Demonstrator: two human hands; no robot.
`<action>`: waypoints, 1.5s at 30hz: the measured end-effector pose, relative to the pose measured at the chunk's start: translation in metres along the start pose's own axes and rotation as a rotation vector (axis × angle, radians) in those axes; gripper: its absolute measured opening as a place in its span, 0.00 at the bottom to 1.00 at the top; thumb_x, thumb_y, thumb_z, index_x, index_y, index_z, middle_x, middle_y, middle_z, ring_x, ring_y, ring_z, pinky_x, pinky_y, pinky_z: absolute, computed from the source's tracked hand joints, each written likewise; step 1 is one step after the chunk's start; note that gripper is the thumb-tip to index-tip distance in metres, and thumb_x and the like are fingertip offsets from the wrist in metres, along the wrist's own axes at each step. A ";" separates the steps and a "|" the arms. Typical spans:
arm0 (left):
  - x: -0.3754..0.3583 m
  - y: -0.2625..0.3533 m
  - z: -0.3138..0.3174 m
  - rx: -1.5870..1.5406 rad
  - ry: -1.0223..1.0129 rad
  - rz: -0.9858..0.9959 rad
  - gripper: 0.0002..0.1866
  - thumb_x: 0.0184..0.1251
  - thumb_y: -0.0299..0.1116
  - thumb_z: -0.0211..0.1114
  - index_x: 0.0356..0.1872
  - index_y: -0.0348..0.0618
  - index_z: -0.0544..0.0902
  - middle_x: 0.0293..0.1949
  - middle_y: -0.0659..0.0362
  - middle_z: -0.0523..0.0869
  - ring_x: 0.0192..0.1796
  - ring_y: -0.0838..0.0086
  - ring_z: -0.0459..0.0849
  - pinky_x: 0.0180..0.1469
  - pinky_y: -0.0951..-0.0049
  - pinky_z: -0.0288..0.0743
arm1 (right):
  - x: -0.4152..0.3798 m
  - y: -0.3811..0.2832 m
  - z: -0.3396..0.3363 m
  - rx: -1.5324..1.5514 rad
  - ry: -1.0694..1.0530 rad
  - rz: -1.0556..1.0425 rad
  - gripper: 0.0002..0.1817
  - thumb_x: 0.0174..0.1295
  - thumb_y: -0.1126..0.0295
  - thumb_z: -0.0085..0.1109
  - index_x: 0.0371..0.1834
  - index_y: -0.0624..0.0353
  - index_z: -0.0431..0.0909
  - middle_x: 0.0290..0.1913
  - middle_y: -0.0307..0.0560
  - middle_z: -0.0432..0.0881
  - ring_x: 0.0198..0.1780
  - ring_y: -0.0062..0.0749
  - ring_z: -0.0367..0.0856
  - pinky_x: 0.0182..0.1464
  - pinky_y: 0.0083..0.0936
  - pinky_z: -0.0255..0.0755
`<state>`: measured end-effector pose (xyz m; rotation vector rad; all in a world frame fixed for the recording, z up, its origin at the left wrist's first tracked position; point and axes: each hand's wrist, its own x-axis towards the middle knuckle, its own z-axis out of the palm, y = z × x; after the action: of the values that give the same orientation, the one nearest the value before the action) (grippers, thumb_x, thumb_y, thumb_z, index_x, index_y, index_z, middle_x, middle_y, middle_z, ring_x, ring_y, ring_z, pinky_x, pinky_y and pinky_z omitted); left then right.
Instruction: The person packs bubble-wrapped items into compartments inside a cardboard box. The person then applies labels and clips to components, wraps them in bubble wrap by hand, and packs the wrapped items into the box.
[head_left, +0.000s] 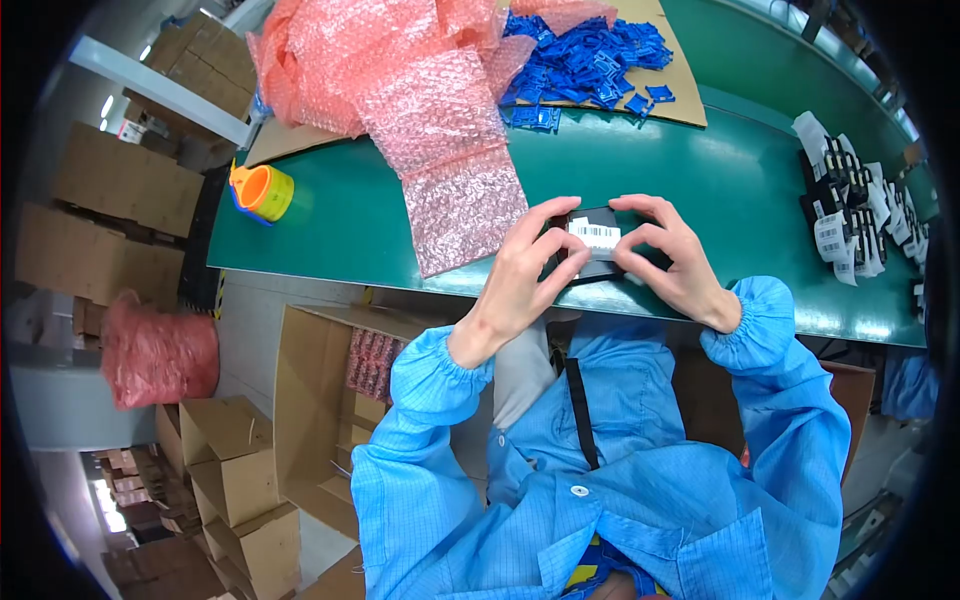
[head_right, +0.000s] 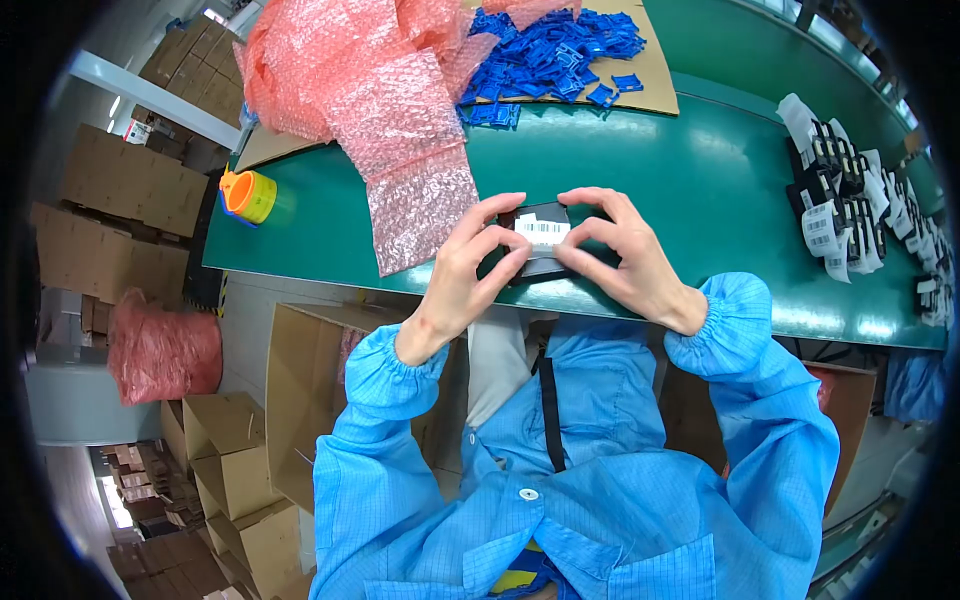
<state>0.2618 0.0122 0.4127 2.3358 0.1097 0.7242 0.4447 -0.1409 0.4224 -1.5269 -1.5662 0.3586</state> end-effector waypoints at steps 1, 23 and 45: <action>0.002 -0.002 0.002 -0.001 -0.001 -0.004 0.17 0.57 0.25 0.71 0.47 0.38 0.79 0.65 0.47 0.71 0.64 0.55 0.75 0.61 0.61 0.73 | 0.001 0.002 0.002 0.003 -0.002 0.003 0.08 0.55 0.74 0.68 0.36 0.58 0.80 0.62 0.52 0.73 0.63 0.44 0.71 0.63 0.37 0.67; 0.003 0.016 0.035 0.137 0.368 -0.269 0.15 0.64 0.31 0.66 0.46 0.36 0.74 0.54 0.45 0.71 0.54 0.52 0.74 0.53 0.58 0.71 | 0.028 -0.017 -0.014 -0.270 -0.237 -0.130 0.17 0.52 0.71 0.69 0.45 0.58 0.79 0.46 0.48 0.77 0.49 0.40 0.76 0.51 0.31 0.72; 0.016 0.057 0.063 0.238 0.495 -0.446 0.51 0.45 0.33 0.79 0.70 0.37 0.57 0.62 0.39 0.62 0.63 0.45 0.66 0.63 0.54 0.67 | 0.051 -0.009 -0.022 -0.294 -0.267 -0.160 0.08 0.57 0.75 0.62 0.40 0.62 0.80 0.36 0.48 0.77 0.40 0.44 0.77 0.42 0.37 0.71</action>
<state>0.3020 -0.0644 0.4179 2.1746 0.9461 1.0792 0.4630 -0.1047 0.4613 -1.6089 -2.0094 0.2565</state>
